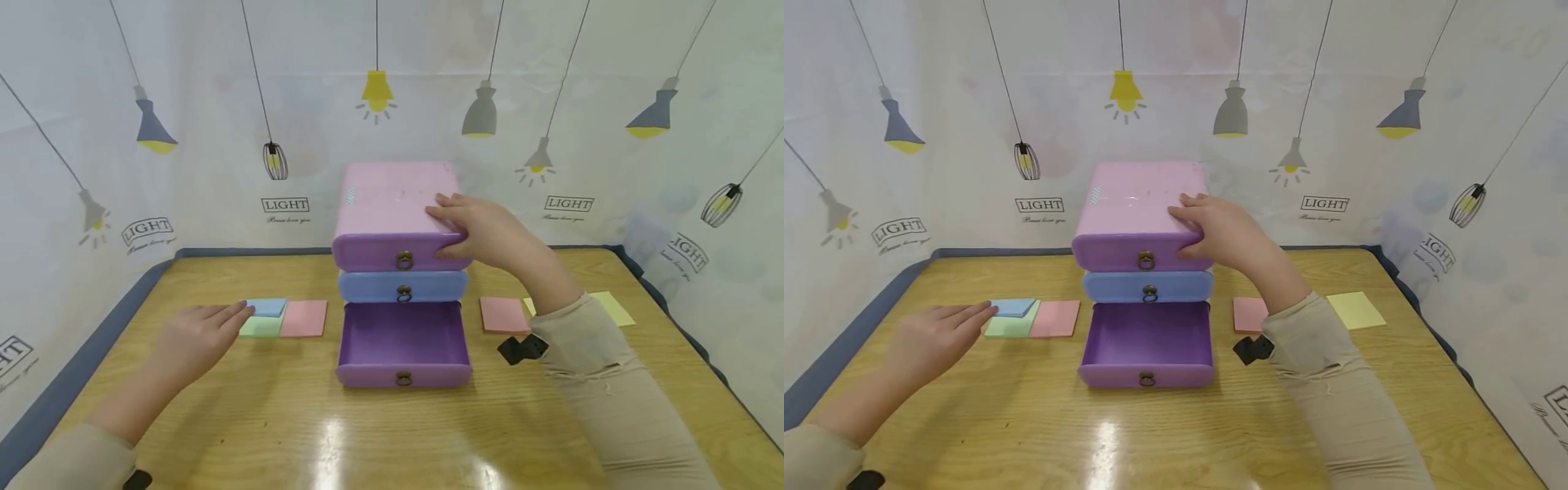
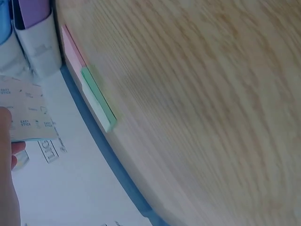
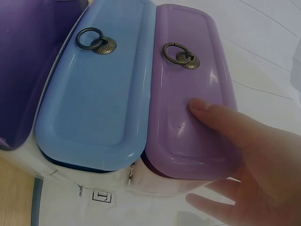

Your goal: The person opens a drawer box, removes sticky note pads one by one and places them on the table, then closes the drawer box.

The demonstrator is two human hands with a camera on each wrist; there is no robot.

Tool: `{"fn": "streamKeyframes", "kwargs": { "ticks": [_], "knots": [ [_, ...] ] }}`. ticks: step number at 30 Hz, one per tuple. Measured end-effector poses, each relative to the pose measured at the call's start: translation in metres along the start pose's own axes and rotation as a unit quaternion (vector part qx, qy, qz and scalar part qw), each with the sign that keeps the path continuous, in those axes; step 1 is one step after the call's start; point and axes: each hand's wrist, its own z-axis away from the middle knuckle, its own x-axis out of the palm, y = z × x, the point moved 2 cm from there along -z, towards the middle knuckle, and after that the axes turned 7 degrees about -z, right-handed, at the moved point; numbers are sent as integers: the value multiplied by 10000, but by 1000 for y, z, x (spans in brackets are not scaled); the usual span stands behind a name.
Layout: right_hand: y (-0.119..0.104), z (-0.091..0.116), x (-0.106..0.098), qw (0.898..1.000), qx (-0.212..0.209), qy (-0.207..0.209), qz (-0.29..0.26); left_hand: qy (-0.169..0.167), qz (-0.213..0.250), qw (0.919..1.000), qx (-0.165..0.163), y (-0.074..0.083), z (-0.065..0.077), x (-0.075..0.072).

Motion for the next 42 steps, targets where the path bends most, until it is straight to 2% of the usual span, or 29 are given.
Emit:
{"fn": "streamKeyframes", "kwargs": {
  "ticks": [5, 9, 15, 17, 21, 26, 29, 33, 35, 38, 42],
  "knots": [
    [0, 0, -1, 10000, 31, -32, -1, -206, -84, 9996, -160, -15, 18, 5],
    [2, 1, 0, 9999, 79, -56, -48, -481, -6, 9983, -326, -25, 33, 10],
    [3, 0, 0, 9999, 89, -34, -127, -910, -138, 9943, -540, -37, 51, 18],
    [3, 0, 0, 9999, 103, -40, -113, -1042, -177, 9921, -678, -41, 57, 19],
    [2, 0, 0, 9999, 121, -65, -74, -1510, -270, 9832, -987, -47, 65, 21],
    [1, 1, 0, 9999, 117, -45, -80, -1942, -196, 9760, -970, -50, 68, 25],
    [1, 1, 0, 9999, 115, -29, -94, -2371, -93, 9664, -986, -51, 68, 28],
    [2, 1, 1, 9999, 106, -15, -103, -3316, 168, 9374, -1047, -52, 70, 33],
    [2, 1, 1, 9999, 104, -18, -84, -3585, 362, 9274, -1007, -51, 72, 36],
    [2, 1, 1, 9999, 92, -18, -94, -3678, 636, 9232, -913, -49, 74, 38],
    [2, 1, 1, 9999, 78, -1, -104, -3722, 767, 9204, -919, -46, 77, 41]
  ]
}}
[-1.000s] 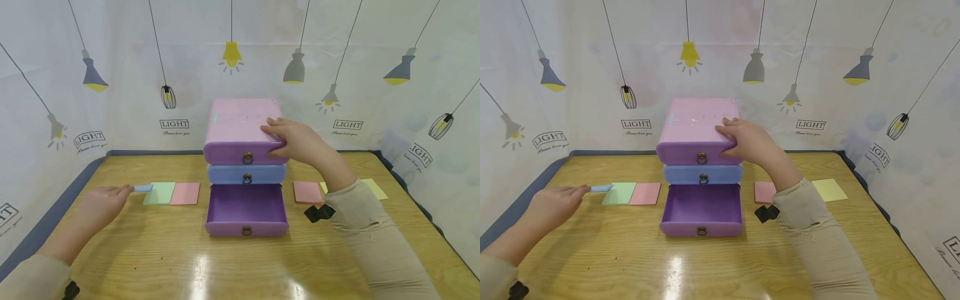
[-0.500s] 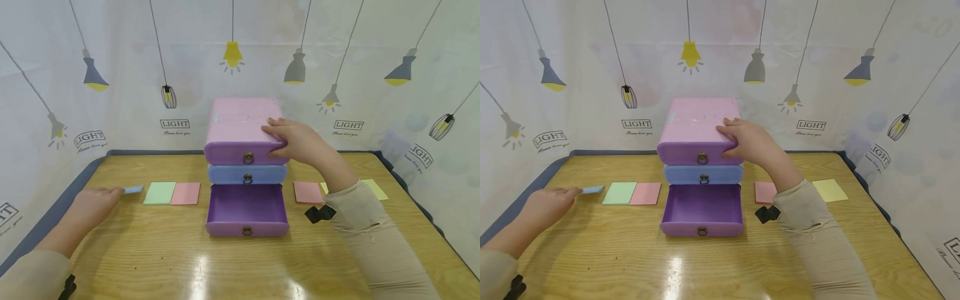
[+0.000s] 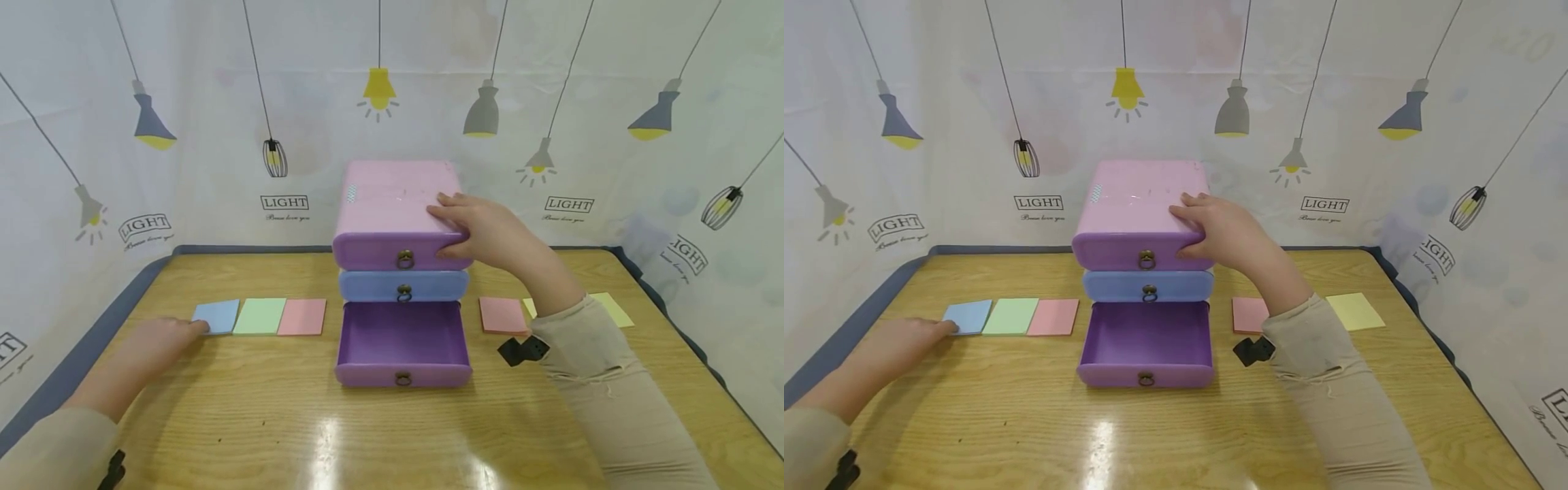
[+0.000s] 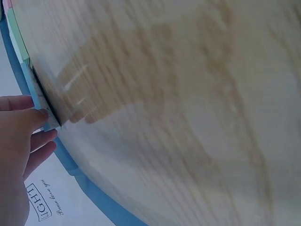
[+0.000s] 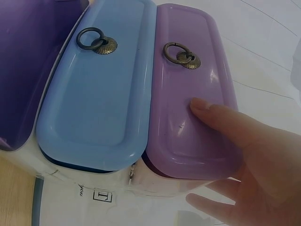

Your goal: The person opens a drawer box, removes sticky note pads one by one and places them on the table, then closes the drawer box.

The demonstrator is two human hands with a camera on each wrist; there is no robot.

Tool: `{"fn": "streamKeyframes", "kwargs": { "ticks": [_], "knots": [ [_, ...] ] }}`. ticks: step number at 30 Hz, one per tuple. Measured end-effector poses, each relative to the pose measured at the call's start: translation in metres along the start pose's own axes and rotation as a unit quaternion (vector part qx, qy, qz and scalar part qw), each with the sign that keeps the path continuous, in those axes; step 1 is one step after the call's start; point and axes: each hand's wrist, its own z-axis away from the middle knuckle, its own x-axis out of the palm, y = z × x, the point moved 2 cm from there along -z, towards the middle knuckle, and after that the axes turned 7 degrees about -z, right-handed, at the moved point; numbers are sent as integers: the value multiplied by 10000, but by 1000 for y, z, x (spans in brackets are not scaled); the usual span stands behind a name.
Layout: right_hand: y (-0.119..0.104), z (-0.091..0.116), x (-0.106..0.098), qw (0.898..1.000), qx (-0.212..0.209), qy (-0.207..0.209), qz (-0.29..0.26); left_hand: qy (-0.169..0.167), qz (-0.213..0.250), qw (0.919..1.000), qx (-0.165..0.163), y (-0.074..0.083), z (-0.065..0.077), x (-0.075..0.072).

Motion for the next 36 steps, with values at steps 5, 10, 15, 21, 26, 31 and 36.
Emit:
{"fn": "streamKeyframes", "kwargs": {
  "ticks": [5, 10, 15, 21, 26, 31, 36],
  "knots": [
    [0, 0, 0, 10000, 5, 1, 20, -70, 196, 9997, -96, -1, 2, 1],
    [0, 0, 0, 10000, 9, 4, 27, -15, 381, 9992, -133, -2, 1, 4],
    [0, -1, 1, 10000, 9, -17, 10, -152, 391, 9989, -226, -3, 0, 5],
    [0, 0, 0, 10000, 4, -12, 13, -432, 552, 9973, -205, -6, -4, 3],
    [-1, 0, -2, 10000, -17, -5, -20, -576, 534, 9966, -251, -6, -6, 4],
    [-1, 0, -2, 10000, -7, -19, -23, -331, 602, 9971, -316, 6, -9, -3],
    [-1, 0, -2, 10000, 36, -37, -27, 258, 525, 9982, -136, 19, -19, -16]
  ]
}}
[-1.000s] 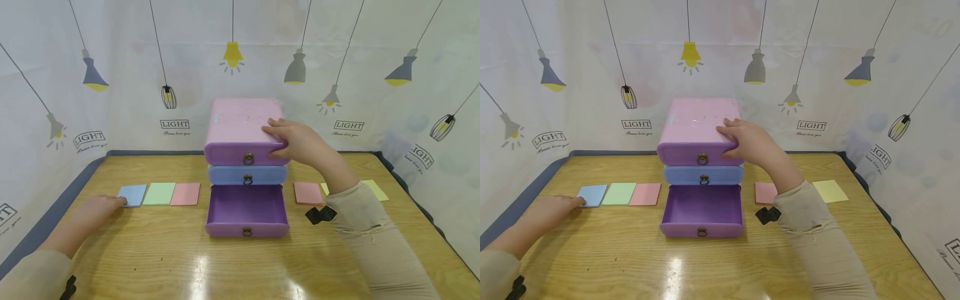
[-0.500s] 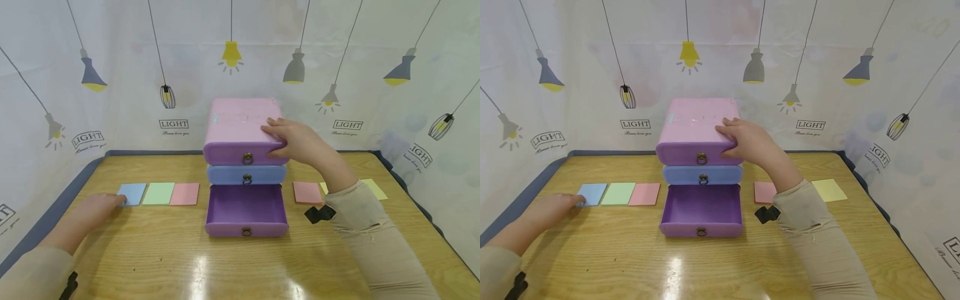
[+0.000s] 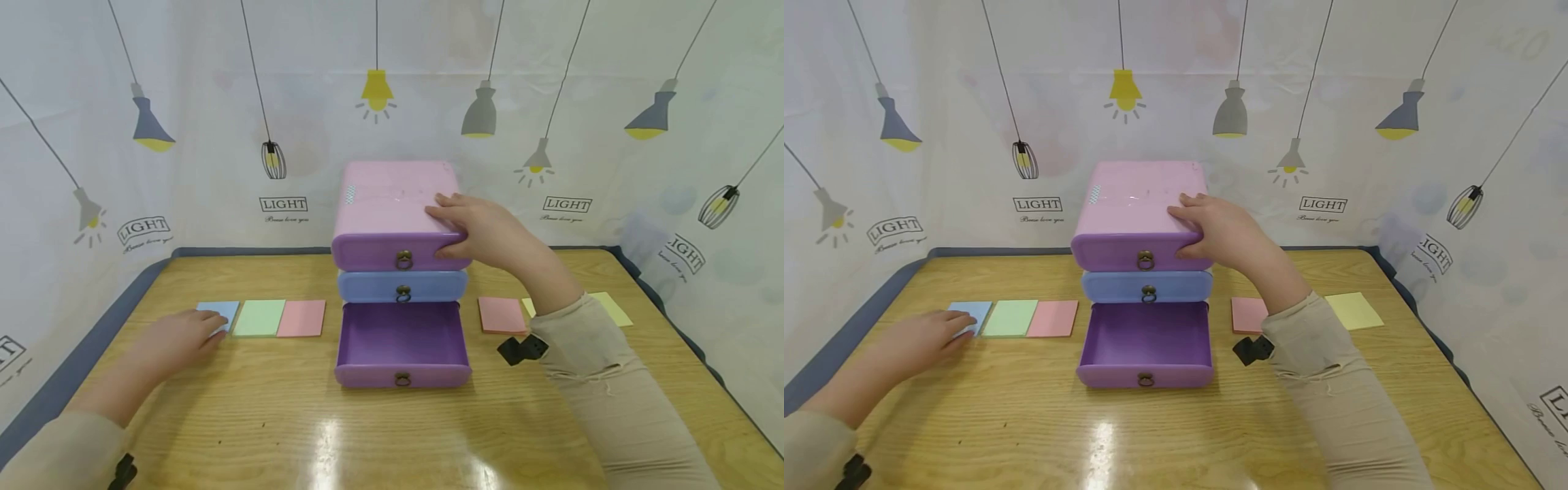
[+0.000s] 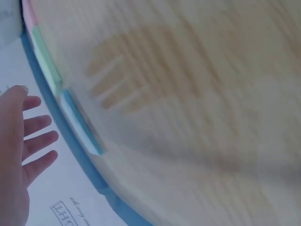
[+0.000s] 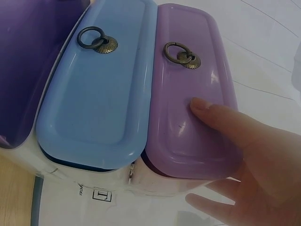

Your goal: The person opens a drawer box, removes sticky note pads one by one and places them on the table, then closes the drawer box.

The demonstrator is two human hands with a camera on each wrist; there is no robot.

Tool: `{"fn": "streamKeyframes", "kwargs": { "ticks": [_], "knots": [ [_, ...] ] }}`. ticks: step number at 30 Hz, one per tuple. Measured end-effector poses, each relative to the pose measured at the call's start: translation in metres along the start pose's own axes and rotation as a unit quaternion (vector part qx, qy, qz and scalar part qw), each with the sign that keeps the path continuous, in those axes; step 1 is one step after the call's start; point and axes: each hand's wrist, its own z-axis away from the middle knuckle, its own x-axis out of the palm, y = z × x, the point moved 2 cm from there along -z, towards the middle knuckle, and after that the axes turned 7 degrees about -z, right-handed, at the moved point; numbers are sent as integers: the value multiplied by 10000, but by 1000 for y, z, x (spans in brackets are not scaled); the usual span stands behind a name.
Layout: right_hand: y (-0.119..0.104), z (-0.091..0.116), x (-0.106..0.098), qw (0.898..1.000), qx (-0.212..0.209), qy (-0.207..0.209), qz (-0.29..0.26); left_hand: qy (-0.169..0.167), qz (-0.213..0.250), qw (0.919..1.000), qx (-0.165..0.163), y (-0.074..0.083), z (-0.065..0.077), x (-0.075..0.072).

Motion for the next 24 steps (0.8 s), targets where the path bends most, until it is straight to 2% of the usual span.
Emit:
{"fn": "streamKeyframes", "kwargs": {
  "ticks": [3, 10, 15, 19, 24],
  "knots": [
    [0, 0, 0, 10000, 11, 1, 0, 340, -70, 9993, 159, 10, -9, -9],
    [1, -1, -1, 10000, 16, -53, -4, 744, -131, 9964, 397, 38, -30, -29],
    [2, -3, -2, 9999, -24, -92, 31, 1166, -44, 9908, 689, 60, -43, -42],
    [2, -4, -2, 9999, -66, -103, 74, 1690, 72, 9795, 1093, 78, -51, -52],
    [3, -3, -2, 9998, -76, -109, 121, 2283, 283, 9582, 1704, 101, -59, -62]
  ]
}}
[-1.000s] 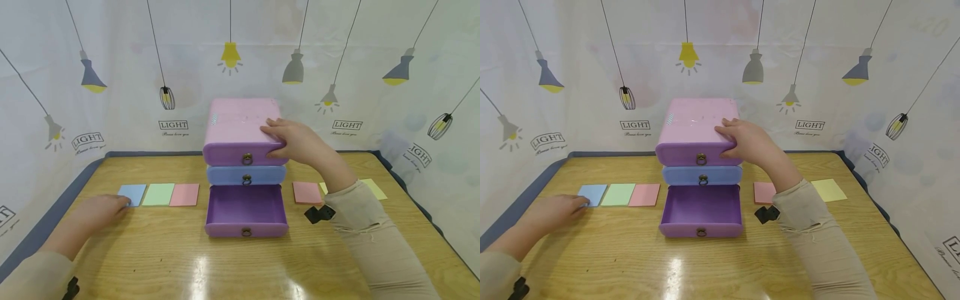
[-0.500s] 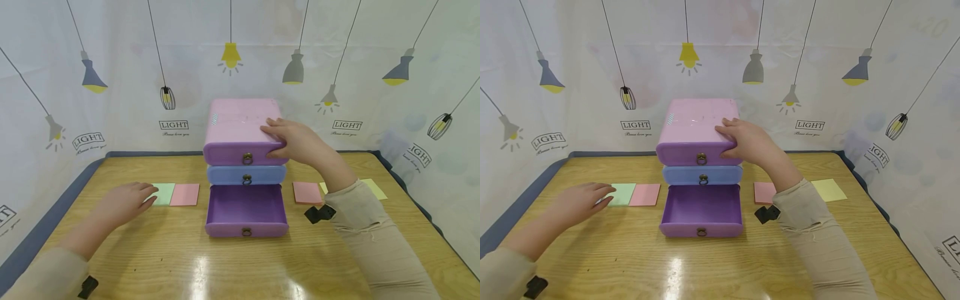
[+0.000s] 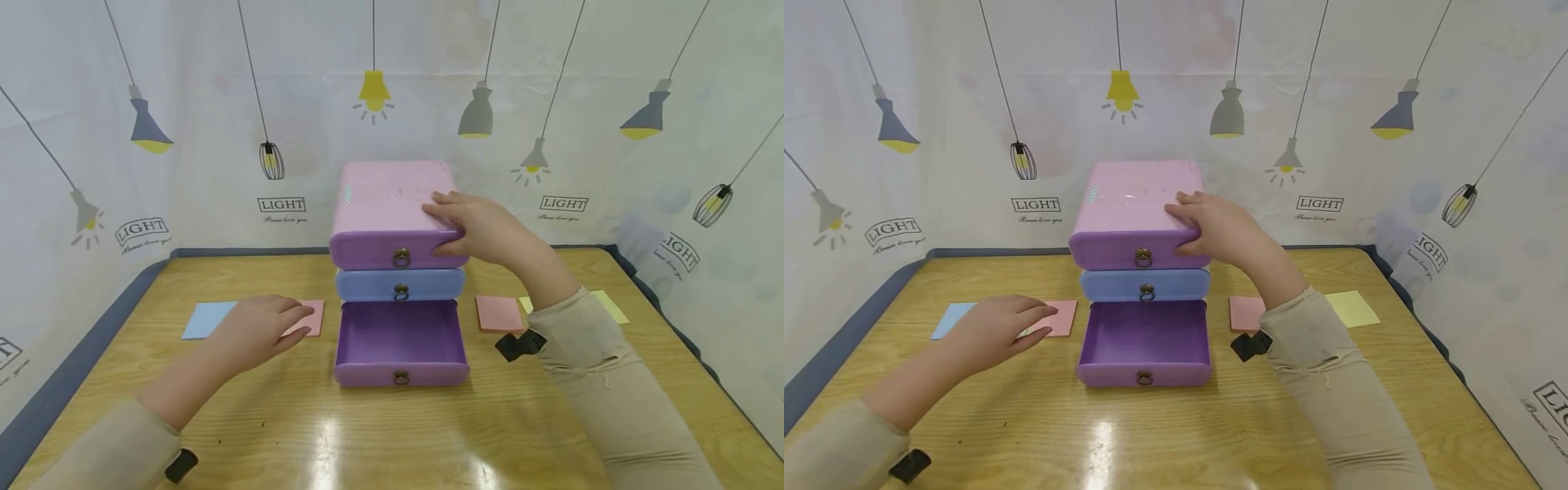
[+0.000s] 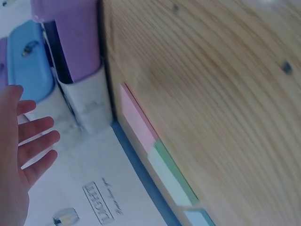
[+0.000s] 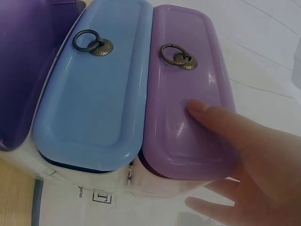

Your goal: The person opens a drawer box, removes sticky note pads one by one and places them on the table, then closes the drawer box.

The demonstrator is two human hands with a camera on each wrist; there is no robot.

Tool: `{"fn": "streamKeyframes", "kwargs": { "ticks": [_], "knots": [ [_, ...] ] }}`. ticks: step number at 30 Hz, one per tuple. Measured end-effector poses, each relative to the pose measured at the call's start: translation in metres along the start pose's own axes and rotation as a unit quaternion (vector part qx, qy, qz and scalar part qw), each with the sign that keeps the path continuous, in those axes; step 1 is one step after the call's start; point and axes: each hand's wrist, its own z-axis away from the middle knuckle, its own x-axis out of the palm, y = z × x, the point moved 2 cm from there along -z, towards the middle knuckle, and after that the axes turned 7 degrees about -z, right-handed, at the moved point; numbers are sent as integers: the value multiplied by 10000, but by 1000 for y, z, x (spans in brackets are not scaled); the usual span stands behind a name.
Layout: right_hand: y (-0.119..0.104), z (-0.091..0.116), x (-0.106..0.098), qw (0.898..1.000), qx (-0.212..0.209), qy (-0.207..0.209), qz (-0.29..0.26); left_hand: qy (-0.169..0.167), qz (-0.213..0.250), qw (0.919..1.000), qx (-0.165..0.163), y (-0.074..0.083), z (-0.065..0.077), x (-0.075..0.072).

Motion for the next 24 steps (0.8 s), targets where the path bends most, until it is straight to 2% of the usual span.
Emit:
{"fn": "streamKeyframes", "kwargs": {
  "ticks": [4, 7, 10, 12, 18, 24],
  "knots": [
    [0, 1, -1, 10000, 18, -14, 32, 417, 224, 9977, 493, 15, -14, -1],
    [-1, 1, -2, 10000, 26, 3, 46, 628, 251, 9924, 1025, 28, -23, -1],
    [-1, 0, -1, 10000, 13, 16, 42, 697, 95, 9865, 1480, 41, -28, -2],
    [-1, 1, 0, 10000, 24, 13, 48, 625, -41, 9837, 1687, 49, -30, -1],
    [-1, 2, 3, 10000, 32, 71, 36, 64, -231, 9811, 1920, 65, -31, 4],
    [1, 2, 4, 9999, -20, 115, 49, -51, -223, 9836, 1787, 70, -29, 13]
  ]
}}
